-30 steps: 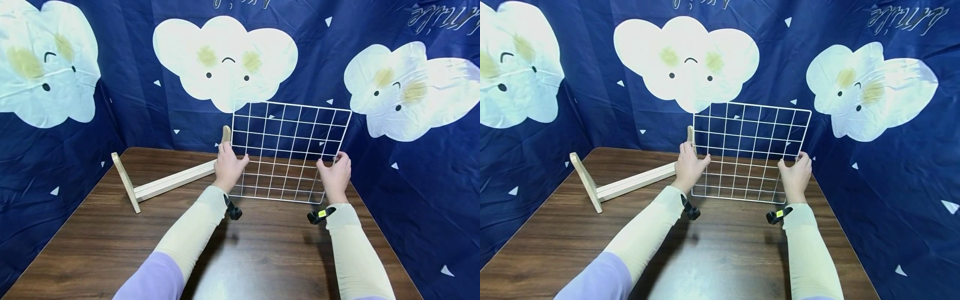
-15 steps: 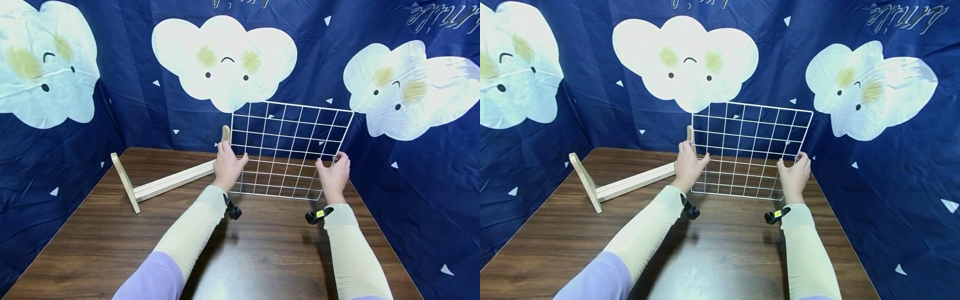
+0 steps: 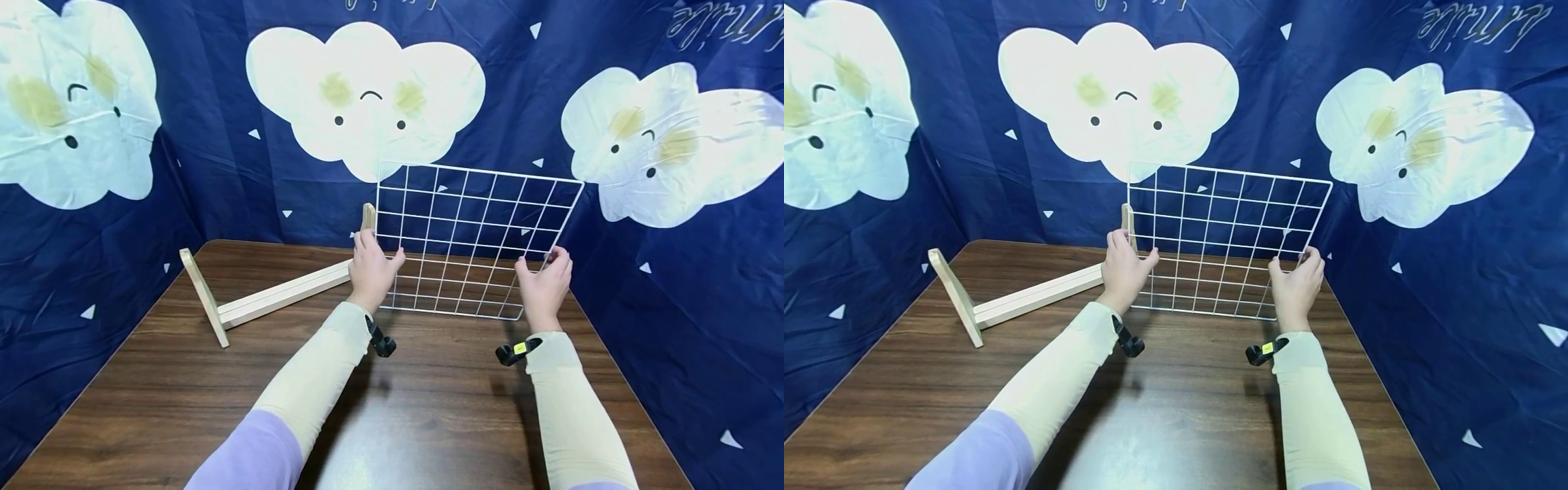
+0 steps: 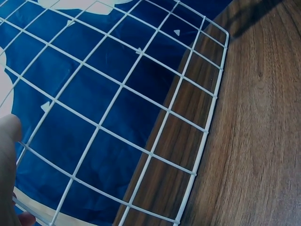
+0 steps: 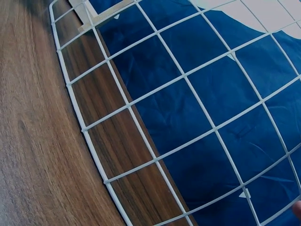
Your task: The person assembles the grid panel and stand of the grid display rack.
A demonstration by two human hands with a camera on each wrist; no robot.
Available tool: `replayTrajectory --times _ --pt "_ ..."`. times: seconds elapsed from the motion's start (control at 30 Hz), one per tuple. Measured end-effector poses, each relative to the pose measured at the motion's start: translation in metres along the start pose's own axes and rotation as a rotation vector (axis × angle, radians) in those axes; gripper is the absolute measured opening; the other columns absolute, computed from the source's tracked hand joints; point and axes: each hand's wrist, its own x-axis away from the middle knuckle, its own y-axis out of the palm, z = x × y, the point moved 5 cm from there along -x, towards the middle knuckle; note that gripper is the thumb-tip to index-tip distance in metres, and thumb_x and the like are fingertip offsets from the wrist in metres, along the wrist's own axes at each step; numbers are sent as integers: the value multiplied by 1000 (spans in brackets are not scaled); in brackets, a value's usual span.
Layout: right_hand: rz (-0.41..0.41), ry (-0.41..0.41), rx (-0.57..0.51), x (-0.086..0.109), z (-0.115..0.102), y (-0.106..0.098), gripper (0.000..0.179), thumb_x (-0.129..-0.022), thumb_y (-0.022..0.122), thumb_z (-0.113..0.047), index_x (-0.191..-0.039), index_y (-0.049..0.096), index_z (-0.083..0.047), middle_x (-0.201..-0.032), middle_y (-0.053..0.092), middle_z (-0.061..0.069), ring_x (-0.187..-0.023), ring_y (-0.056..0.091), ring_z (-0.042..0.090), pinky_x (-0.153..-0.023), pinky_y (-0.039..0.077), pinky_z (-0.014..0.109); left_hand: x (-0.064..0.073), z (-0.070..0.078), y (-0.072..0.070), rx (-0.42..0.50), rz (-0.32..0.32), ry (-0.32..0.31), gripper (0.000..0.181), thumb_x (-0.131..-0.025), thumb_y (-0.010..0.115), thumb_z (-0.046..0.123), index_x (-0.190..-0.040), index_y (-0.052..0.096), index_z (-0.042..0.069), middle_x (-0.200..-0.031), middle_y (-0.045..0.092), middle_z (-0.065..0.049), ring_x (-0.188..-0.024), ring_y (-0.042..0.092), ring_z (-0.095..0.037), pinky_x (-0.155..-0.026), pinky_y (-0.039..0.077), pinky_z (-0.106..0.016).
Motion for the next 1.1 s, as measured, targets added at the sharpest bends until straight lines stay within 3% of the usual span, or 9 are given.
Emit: replayTrajectory --times 0.4,0.63,1.1 --pt "27 5 -16 4 1 1 60 -79 79 -25 -126 53 1 -106 53 19 -101 51 40 -90 41 51 2 1 -1 34 37 -16 64 -80 79 40 -119 46 2 -110 50 -15 -95 60 -35 -60 52 -49" --pt "33 13 -46 9 2 2 61 -79 78 -21 -130 53 2 -115 54 21 -110 51 39 -100 40 48 7 0 1 37 51 -40 60 -81 78 40 -117 47 3 -110 49 -15 -88 61 -35 -63 51 -48" --pt "28 67 -70 24 13 5 59 -78 79 -20 -127 53 2 -111 51 20 -105 48 36 -95 38 44 19 -2 4 84 77 -59 61 -83 78 37 -124 47 3 -112 49 -13 -89 61 -32 -60 50 -47"
